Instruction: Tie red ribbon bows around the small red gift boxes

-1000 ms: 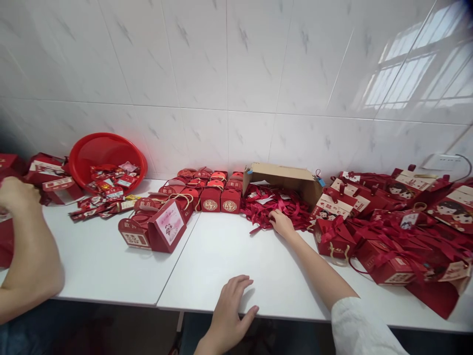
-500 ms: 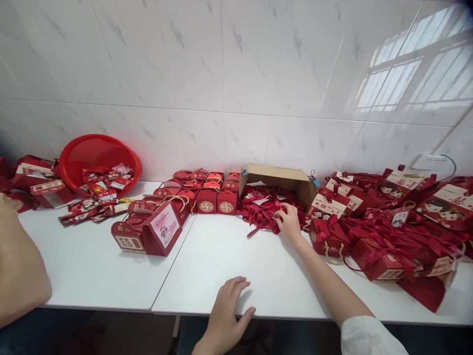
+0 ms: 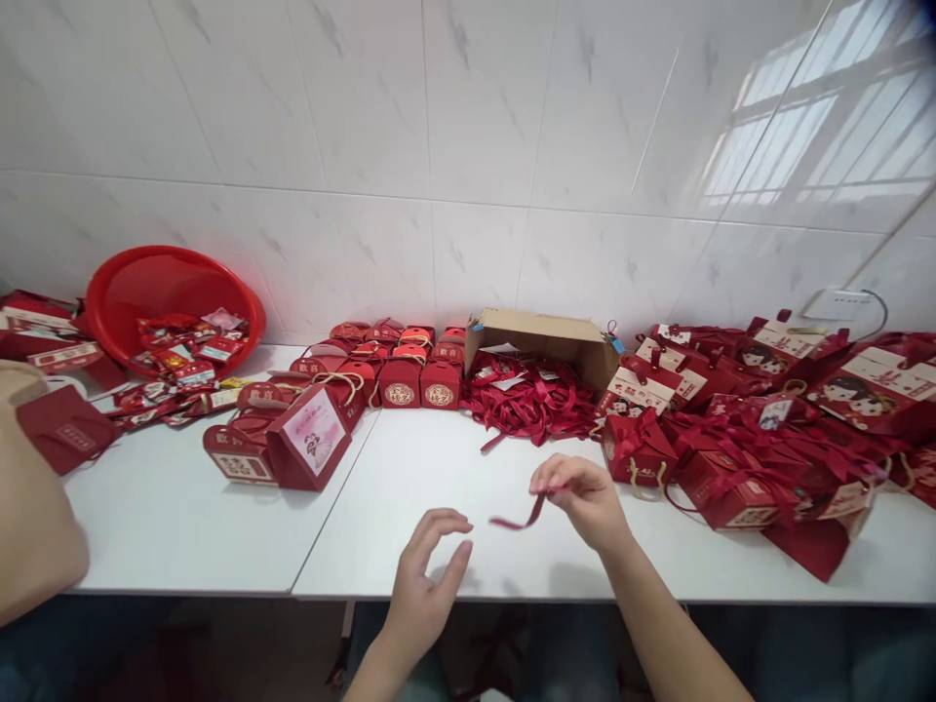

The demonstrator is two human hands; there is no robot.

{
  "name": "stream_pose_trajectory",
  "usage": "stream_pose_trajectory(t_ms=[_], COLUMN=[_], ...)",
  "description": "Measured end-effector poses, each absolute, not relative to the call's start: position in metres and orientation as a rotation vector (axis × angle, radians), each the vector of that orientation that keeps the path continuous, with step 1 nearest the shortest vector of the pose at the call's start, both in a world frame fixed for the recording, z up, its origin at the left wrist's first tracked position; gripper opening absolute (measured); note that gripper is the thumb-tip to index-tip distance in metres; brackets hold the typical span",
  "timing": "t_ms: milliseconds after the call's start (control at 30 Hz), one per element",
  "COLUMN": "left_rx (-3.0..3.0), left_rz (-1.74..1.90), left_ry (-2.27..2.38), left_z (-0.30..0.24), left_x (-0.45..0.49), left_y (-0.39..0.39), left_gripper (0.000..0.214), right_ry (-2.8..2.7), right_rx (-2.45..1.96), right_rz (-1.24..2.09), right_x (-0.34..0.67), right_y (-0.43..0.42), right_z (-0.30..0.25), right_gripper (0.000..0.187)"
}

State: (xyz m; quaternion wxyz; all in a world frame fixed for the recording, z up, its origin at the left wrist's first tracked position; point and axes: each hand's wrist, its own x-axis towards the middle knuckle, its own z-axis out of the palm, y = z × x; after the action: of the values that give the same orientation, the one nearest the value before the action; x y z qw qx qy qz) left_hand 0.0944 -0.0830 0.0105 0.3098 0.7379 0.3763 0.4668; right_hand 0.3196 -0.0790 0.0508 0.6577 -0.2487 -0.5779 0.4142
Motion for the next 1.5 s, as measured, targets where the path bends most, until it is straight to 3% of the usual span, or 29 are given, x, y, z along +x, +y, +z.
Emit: stream_pose_trajectory(t_ms=[200, 400, 600, 867, 1500], left_rx=[2.030, 2.171, 2.186, 2.207, 2.089], left_rz=[1.310, 1.289, 1.433, 1.434, 1.439], left_ry=[0.742, 0.578, 0.631, 0.623, 0.845], left_z=[0.054, 0.058, 0.052, 0.045, 0.033], left_x=[0.099, 0.098, 0.093, 0.089, 0.092], left_y=[-0.091, -0.096, -0.090, -0.087, -0.092], left_gripper=[0.015, 0.025, 0.017, 0.030, 0.012], right_ry=[-1.114, -1.012, -0.977, -0.887, -0.989], right_rx=[-0.362, -0.358, -0.397, -0.441, -0.567], right_rz=[1.496, 1.691, 1.668, 1.567, 1.372], right_x=[0.280, 0.262, 0.253, 0.240, 0.236], right_y=[-0.102, -0.105, -0.107, -0.107, -0.115], right_z=[0.027, 0.024, 0.031, 0.023, 0.026], right_gripper=[0.020, 0.016, 0.013, 0.013, 0.007])
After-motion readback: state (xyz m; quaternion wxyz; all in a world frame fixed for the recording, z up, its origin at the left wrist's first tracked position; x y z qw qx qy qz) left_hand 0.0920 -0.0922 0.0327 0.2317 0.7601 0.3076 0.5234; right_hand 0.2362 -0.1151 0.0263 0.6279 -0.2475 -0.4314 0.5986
